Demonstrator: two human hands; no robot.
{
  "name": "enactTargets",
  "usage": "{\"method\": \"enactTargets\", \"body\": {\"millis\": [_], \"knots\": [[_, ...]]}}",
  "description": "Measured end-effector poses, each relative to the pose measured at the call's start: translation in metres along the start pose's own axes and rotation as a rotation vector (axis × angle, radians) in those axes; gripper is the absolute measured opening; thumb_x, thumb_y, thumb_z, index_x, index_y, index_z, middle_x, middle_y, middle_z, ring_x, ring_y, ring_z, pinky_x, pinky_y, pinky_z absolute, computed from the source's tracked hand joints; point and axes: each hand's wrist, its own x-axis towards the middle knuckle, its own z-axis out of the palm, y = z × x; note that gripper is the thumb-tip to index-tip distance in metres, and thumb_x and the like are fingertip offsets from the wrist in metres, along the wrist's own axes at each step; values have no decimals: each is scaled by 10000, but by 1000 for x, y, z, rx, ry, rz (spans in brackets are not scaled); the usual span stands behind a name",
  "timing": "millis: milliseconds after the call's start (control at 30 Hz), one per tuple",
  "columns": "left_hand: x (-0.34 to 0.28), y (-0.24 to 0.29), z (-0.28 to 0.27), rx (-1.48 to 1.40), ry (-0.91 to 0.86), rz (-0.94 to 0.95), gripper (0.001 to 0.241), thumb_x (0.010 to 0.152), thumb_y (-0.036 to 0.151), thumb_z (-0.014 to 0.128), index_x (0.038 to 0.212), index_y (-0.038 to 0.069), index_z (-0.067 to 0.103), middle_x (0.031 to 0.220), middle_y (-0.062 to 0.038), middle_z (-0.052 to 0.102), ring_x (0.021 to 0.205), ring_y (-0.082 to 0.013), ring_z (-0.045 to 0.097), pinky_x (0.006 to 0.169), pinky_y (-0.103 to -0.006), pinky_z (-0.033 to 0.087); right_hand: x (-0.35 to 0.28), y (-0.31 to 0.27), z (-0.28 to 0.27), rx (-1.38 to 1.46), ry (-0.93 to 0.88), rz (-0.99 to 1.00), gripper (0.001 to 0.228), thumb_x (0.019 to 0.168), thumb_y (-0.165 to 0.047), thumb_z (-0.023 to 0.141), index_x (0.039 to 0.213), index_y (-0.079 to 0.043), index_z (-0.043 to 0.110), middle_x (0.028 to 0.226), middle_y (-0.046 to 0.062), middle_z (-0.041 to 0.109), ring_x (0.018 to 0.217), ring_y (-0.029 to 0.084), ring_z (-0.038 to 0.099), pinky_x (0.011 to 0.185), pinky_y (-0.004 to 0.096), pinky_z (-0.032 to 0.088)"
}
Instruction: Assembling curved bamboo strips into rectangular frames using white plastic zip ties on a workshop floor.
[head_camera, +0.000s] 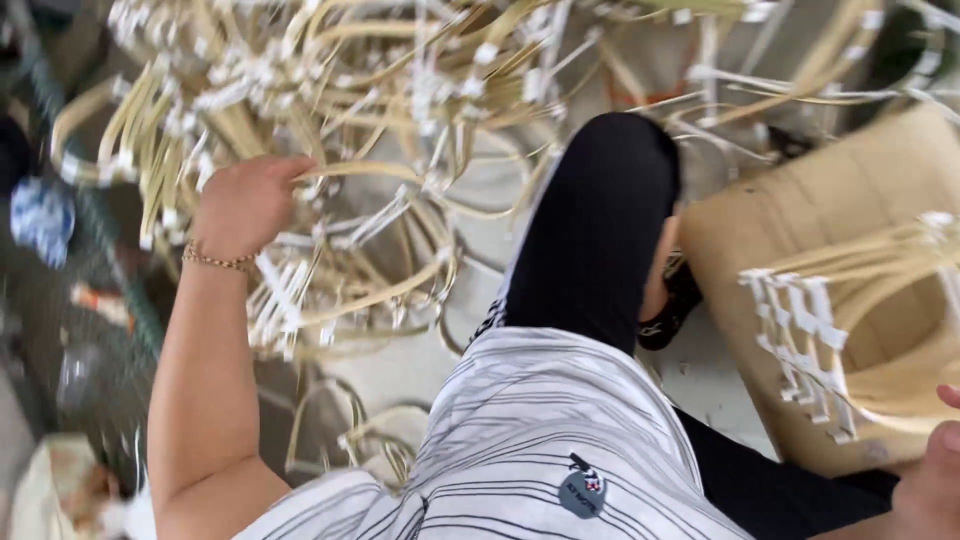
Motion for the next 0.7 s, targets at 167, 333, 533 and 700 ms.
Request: {"method": "enactTargets", "body": {"millis": [167, 333, 533, 700], "knots": [[-133, -105, 175, 186, -492, -360, 321, 1008, 286, 535, 1235, 334, 757, 1153, -76, 760, 1069, -295, 728, 904, -524, 521, 47, 27, 4, -30, -169, 226, 417, 1196, -329, 430, 1555, -122, 478, 1515, 173, 529, 1268, 350, 599, 858, 409, 589], [-277, -119, 298, 163, -948, -549, 279, 1008, 255, 579, 1159, 214, 810, 1243, -88, 787, 1132, -320, 745, 1045, -633, 383, 66, 21, 27, -124, -313, 122, 381, 1188, -256, 480, 1520, -69, 491, 1478, 169, 531, 1221, 298, 596, 917, 363, 565], [-247, -61, 299, 192, -806, -747, 969, 738, 498, 814, 1574, 296, 367, 1623, -98, 301, 1514, -385, 263, 1093, -675, 249, 91, 5, 49, -237, -396, -68, 337, 1178, -157, 546, 1473, 2, 506, 1428, 164, 533, 1157, 231, 593, 995, 302, 533], [-1, 27, 296, -550, 269, -117, 440, 927, 329, 737, 1272, 64, 666, 1290, -169, 668, 1206, -373, 609, 1040, -469, 473, 63, -27, 34, -361, -274, -199, 308, 1170, -72, 600, 1434, 62, 518, 1386, 161, 535, 1104, 175, 592, 1060, 251, 507]]}}
